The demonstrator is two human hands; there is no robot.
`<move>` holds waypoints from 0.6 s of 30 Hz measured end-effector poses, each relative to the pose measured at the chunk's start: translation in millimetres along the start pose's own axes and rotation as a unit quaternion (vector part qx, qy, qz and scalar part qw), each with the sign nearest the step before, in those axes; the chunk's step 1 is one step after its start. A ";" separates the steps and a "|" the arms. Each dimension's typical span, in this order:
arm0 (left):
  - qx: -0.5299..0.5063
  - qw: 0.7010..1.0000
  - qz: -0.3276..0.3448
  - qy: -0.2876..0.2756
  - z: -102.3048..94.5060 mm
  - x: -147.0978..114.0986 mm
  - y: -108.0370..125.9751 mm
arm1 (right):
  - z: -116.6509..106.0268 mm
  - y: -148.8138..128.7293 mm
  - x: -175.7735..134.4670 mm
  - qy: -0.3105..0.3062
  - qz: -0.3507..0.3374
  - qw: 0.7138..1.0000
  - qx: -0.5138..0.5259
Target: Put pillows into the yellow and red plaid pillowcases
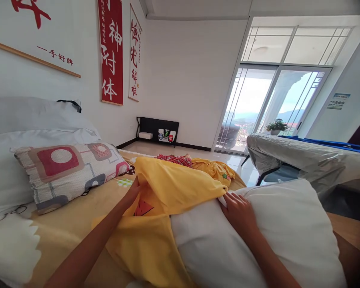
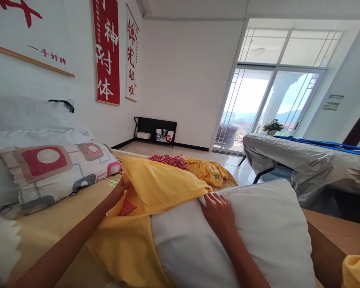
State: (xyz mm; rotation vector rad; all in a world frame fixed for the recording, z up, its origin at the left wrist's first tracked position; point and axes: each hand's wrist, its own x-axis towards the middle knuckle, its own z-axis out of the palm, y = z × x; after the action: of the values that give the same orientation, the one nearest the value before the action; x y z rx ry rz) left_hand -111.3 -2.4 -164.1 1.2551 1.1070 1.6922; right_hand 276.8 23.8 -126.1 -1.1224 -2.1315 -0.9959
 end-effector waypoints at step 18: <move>0.082 0.954 0.075 0.279 44.4 -73.2 -15.9 | -142.1 59.6 86.2 -0.334 0.011 0.898 0.287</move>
State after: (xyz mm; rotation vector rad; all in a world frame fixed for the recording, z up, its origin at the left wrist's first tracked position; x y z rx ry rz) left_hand -49.3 -54.5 -196.2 0.9967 1.5373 2.1873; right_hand 298.7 -27.5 41.5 -1.2692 -2.6560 0.1107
